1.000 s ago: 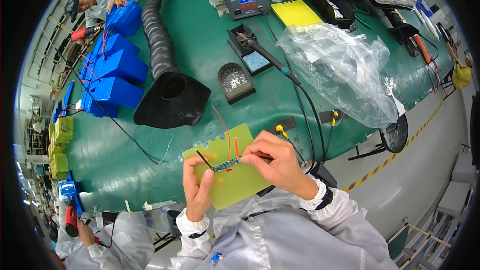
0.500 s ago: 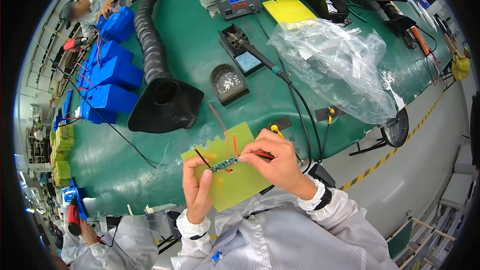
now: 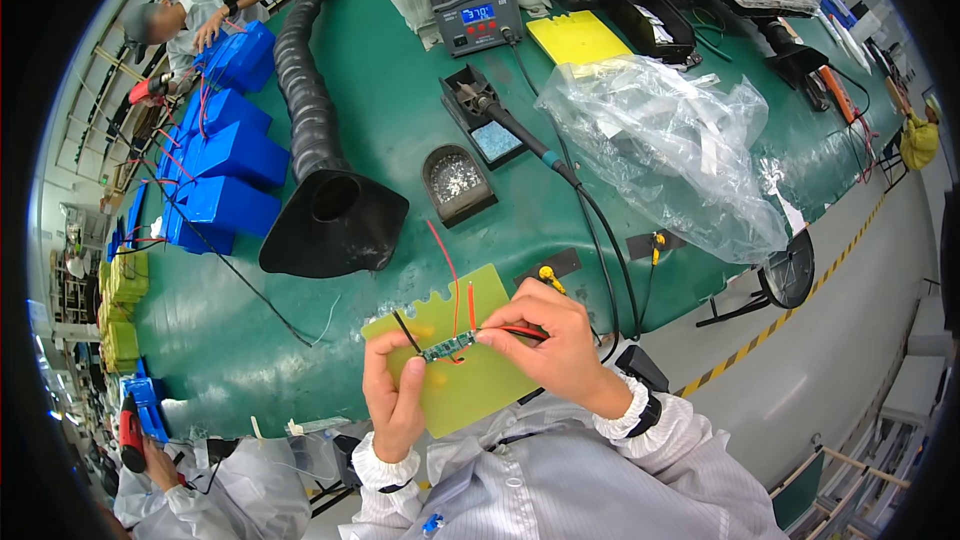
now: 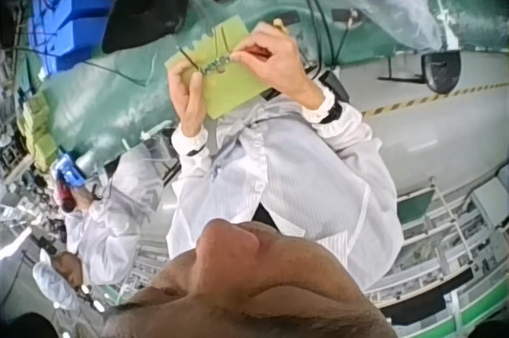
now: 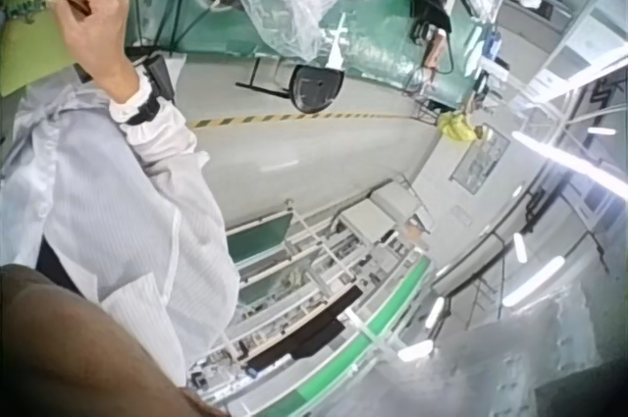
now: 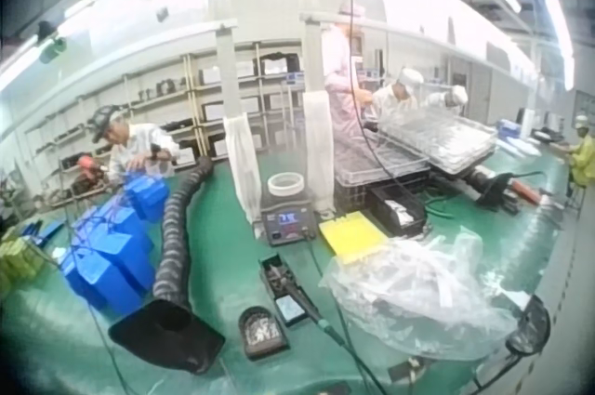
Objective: Assembling electronic components, connecting wires to a PCB, and handling lithium-ion battery cells in a factory environment.
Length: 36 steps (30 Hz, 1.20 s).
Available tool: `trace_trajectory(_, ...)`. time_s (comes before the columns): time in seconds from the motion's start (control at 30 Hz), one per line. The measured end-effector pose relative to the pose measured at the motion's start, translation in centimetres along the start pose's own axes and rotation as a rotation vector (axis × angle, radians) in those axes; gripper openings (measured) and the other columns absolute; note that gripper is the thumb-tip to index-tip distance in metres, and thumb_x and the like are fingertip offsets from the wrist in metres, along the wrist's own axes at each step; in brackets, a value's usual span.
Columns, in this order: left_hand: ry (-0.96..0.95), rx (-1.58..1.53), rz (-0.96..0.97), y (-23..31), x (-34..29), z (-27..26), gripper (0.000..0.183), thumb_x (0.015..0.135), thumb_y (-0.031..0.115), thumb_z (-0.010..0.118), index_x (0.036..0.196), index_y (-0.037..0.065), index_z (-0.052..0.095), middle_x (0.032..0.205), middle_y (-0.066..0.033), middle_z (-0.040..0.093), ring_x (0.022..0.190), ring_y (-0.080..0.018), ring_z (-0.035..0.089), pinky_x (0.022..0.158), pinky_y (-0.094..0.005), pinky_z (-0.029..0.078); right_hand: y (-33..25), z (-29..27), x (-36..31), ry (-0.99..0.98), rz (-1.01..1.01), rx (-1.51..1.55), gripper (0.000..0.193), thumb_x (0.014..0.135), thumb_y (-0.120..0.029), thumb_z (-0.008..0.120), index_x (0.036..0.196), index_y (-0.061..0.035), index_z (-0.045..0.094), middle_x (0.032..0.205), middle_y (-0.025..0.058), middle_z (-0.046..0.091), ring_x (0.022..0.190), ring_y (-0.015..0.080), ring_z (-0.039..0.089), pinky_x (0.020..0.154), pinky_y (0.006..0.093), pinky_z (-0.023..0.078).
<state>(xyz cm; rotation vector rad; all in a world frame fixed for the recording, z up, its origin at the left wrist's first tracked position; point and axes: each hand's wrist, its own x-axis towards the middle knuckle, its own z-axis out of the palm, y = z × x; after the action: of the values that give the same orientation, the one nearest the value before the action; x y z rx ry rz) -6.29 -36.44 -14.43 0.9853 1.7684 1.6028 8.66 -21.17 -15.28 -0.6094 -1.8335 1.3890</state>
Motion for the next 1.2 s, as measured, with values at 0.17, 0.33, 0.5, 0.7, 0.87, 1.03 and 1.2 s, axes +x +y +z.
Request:
trace_trajectory(0.17,0.017,-0.020,-0.008,0.1,-0.4,-0.1,0.022,0.100,0.010,0.057,0.119,-0.001,0.053,0.111,-0.0077,0.060,0.099,-0.0141,0.057,0.088,-0.0273,0.046,-0.3,0.2,0.0,0.016,-0.028,-0.025,0.012,0.079,-0.002,0.081,0.085,-0.0002,0.071,0.074,0.0051,0.056,0.061,0.0130,0.053,0.054,0.0274,0.041)
trace_trajectory(0.33,0.015,0.032,0.042,-0.3,-1.1,-0.8,0.027,0.098,0.007,0.058,0.123,0.000,0.049,0.110,-0.0084,0.060,0.099,-0.0153,0.057,0.090,-0.0280,0.045,0.0,0.8,-0.9,0.029,0.125,0.059,0.036,0.078,-0.006,0.085,0.107,0.0000,0.066,0.073,-0.0013,0.055,0.063,0.0046,0.049,0.054,0.0251,0.040)
trace_trajectory(0.5,0.084,-0.019,0.131,-0.4,-1.8,-0.8,0.047,0.097,0.003,0.057,0.139,0.001,0.037,0.120,-0.0134,0.059,0.106,-0.0189,0.059,0.094,-0.0304,0.045,0.2,1.9,-1.1,0.017,0.281,0.321,0.029,0.082,-0.012,0.083,0.101,-0.0003,0.065,0.079,0.0051,0.063,0.065,0.0111,0.059,0.060,0.0261,0.047)
trace_trajectory(0.7,0.174,-0.119,0.050,1.0,-1.2,0.6,0.059,0.091,0.001,0.065,0.142,-0.003,0.034,0.126,-0.0174,0.058,0.106,-0.0202,0.061,0.090,-0.0312,0.049,-1.2,1.9,-1.5,-0.189,0.216,0.206,0.030,0.085,-0.017,0.079,0.108,0.0006,0.069,0.092,0.0108,0.071,0.078,0.0187,0.070,0.070,0.0303,0.054)
trace_trajectory(0.87,0.155,-0.042,-0.061,0.4,-2.5,-0.5,0.053,0.086,0.003,0.075,0.128,-0.003,0.043,0.115,-0.0115,0.057,0.097,-0.0166,0.061,0.086,-0.0296,0.050,-0.9,1.9,-1.2,-0.200,0.185,0.143,0.031,0.085,-0.014,0.080,0.109,0.0014,0.071,0.101,0.0106,0.073,0.087,0.0172,0.071,0.078,0.0301,0.055)
trace_trajectory(1.03,0.046,-0.041,-0.044,0.8,-2.0,-0.1,0.037,0.088,0.012,0.075,0.116,-0.001,0.053,0.108,-0.0061,0.059,0.093,-0.0131,0.059,0.080,-0.0288,0.049,-0.1,0.5,-3.0,-0.282,0.208,0.291,0.030,0.087,-0.010,0.077,0.114,0.0008,0.070,0.100,0.0088,0.074,0.085,0.0150,0.070,0.077,0.0286,0.055)
trace_trajectory(1.2,-0.226,-0.338,-0.432,-1.7,-1.4,-1.0,0.034,0.098,0.026,0.065,0.117,-0.001,0.062,0.104,-0.0042,0.066,0.093,-0.0106,0.060,0.079,-0.0271,0.049,0.1,1.2,-3.7,-0.205,0.264,0.287,0.030,0.091,-0.011,0.075,0.117,0.0020,0.068,0.103,0.0061,0.074,0.089,0.0106,0.067,0.079,0.0271,0.054)
